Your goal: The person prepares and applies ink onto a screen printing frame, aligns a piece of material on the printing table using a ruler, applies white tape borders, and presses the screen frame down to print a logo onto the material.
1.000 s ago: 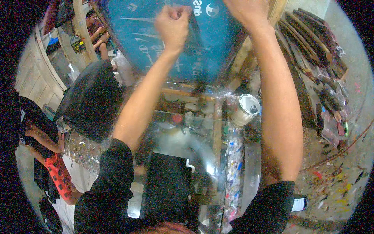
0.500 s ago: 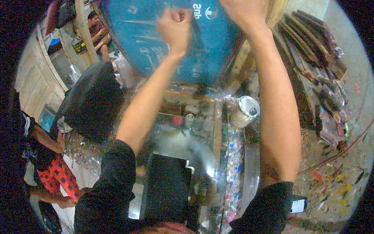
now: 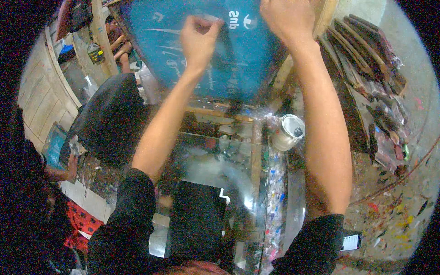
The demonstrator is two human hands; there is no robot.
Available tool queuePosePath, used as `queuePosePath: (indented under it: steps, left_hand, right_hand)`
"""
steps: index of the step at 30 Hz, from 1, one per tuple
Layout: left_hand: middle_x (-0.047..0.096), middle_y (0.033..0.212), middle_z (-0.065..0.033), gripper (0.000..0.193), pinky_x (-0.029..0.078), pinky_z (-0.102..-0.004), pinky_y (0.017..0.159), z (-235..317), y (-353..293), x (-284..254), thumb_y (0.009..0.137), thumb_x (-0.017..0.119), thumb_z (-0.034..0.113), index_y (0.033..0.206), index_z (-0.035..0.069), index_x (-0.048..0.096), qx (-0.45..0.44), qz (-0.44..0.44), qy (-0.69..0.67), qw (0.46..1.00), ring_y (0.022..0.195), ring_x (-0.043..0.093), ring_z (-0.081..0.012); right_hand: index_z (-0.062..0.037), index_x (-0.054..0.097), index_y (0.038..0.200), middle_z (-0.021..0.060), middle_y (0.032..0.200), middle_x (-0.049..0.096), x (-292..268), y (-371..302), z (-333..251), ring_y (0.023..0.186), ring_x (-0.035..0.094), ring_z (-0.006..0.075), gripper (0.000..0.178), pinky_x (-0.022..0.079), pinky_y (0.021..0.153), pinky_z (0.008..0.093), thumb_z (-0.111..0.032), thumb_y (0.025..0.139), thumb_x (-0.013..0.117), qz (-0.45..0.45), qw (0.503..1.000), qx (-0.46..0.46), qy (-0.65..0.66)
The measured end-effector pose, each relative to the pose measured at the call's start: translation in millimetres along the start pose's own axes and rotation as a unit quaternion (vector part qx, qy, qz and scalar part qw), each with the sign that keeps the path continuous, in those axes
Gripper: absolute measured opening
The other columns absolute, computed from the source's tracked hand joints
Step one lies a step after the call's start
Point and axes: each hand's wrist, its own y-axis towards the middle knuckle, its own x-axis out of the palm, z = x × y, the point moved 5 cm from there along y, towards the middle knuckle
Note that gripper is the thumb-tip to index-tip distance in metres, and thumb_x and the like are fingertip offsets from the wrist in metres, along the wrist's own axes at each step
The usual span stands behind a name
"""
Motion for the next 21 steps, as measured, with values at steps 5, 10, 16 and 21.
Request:
queuePosePath:
  steps: [5,10,16,21]
  left_hand:
    - [0.065,0.066,-0.0098,0.034,0.050,-0.0371,0.060,7,3,-3,0.078,0.086,0.022,0.079,0.003,0.058,0.027,0.009,0.008,1.000,0.061,0.063,-0.0230]
    - [0.055,0.061,-0.0121,0.037,0.045,-0.0422,0.060,23,7,3,0.083,0.079,0.027,0.075,0.000,0.055,-0.030,0.014,0.143,0.989,0.058,0.055,-0.0300]
    - [0.064,0.078,-0.0155,0.039,0.050,-0.0455,0.071,40,3,2,0.081,0.082,0.033,0.087,0.002,0.060,-0.106,0.015,0.112,0.988,0.075,0.063,-0.0331]
    - [0.055,0.064,-0.0041,0.038,0.040,-0.0342,0.056,49,-8,-55,0.100,0.066,0.029,0.077,0.001,0.055,-0.036,-0.014,0.016,0.999,0.061,0.046,-0.0128]
  right_hand:
    - [-0.0038,0.063,0.117,0.0158,0.110,0.066,-6,-1,-9,0.108,0.058,0.0351,0.030,0.037,0.101,0.0454,-0.028,0.100,0.057,0.002,0.999,-0.005,-0.036]
    - [-0.0040,0.062,0.120,0.0157,0.113,0.064,-4,-3,-6,0.110,0.056,0.0357,0.032,0.036,0.101,0.0463,-0.029,0.101,0.056,0.000,0.999,-0.001,-0.050]
    - [-0.0030,0.061,0.120,0.0164,0.113,0.064,-9,-2,-13,0.111,0.055,0.0363,0.032,0.036,0.101,0.0475,-0.029,0.102,0.053,-0.016,0.999,0.012,-0.047]
    - [-0.0045,0.059,0.126,0.0172,0.118,0.064,-26,-24,-26,0.115,0.055,0.0368,0.035,0.035,0.102,0.0477,-0.030,0.104,0.052,-0.005,0.998,0.000,-0.057]
